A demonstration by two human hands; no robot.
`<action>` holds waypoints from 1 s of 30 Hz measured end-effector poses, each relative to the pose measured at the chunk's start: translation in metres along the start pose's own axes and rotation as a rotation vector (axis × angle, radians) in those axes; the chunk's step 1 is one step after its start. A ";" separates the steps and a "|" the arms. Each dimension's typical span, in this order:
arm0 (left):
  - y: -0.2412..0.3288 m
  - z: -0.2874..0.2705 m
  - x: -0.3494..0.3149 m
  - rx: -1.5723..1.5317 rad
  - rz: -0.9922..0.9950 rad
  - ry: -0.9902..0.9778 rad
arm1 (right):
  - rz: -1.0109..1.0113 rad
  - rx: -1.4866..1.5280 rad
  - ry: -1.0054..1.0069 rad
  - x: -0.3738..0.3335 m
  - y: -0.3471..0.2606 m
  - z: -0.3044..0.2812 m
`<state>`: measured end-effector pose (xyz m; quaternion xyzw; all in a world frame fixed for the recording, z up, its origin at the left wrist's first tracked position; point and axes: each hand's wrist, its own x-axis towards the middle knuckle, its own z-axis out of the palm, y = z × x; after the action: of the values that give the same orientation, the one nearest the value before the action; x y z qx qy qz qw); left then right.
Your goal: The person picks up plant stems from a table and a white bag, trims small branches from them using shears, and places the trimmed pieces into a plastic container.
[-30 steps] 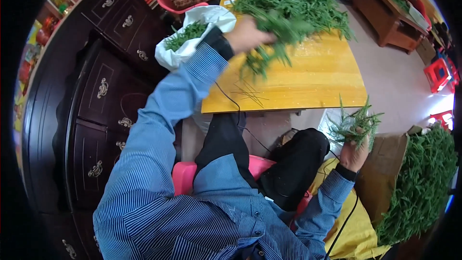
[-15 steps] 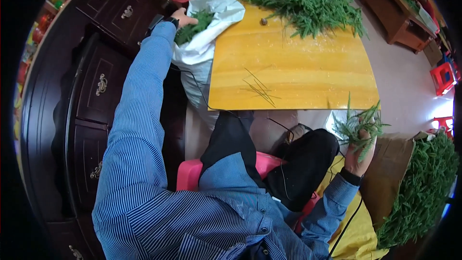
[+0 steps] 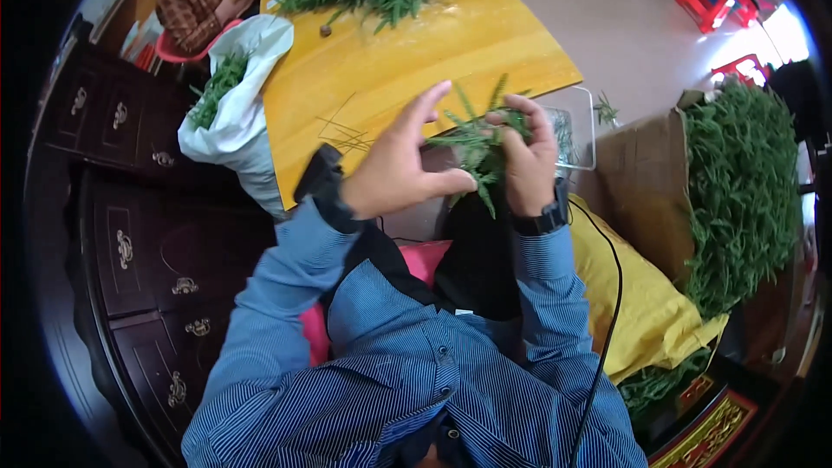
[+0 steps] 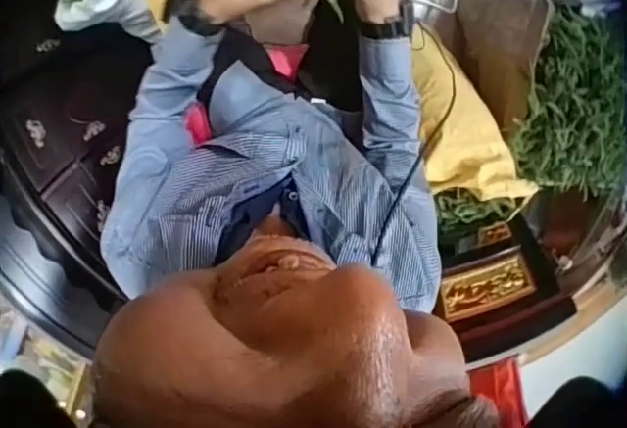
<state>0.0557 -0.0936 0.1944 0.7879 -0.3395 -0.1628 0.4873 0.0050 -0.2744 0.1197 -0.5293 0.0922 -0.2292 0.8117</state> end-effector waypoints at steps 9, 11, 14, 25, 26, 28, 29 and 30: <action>-0.026 0.023 0.028 -0.417 -0.118 -0.023 | 0.218 0.377 -0.053 0.001 -0.014 -0.014; -0.032 0.022 0.027 -0.417 -0.088 0.008 | 0.256 0.486 -0.098 0.001 -0.013 -0.015; -0.032 0.024 0.024 -0.742 -0.356 -0.038 | 0.329 0.680 -0.201 0.004 -0.013 -0.017; -0.050 -0.001 0.005 -0.877 -0.257 -0.067 | 0.315 0.423 -0.351 -0.008 -0.018 0.009; -0.048 -0.008 0.002 -0.853 -0.286 -0.067 | 0.320 0.428 -0.370 -0.008 -0.018 0.008; -0.045 -0.026 -0.004 -0.779 -0.280 0.061 | 0.276 0.164 -0.396 -0.002 -0.020 -0.008; -0.043 -0.037 -0.007 -0.708 -0.281 0.174 | 0.259 0.210 -0.362 0.004 -0.021 -0.018; -0.044 -0.048 -0.014 -0.634 -0.283 0.297 | 0.248 0.256 -0.337 0.011 -0.022 -0.029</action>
<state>0.0903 -0.0391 0.1779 0.6521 -0.0855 -0.2096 0.7236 -0.0032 -0.3105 0.1283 -0.4373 -0.0099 -0.0462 0.8981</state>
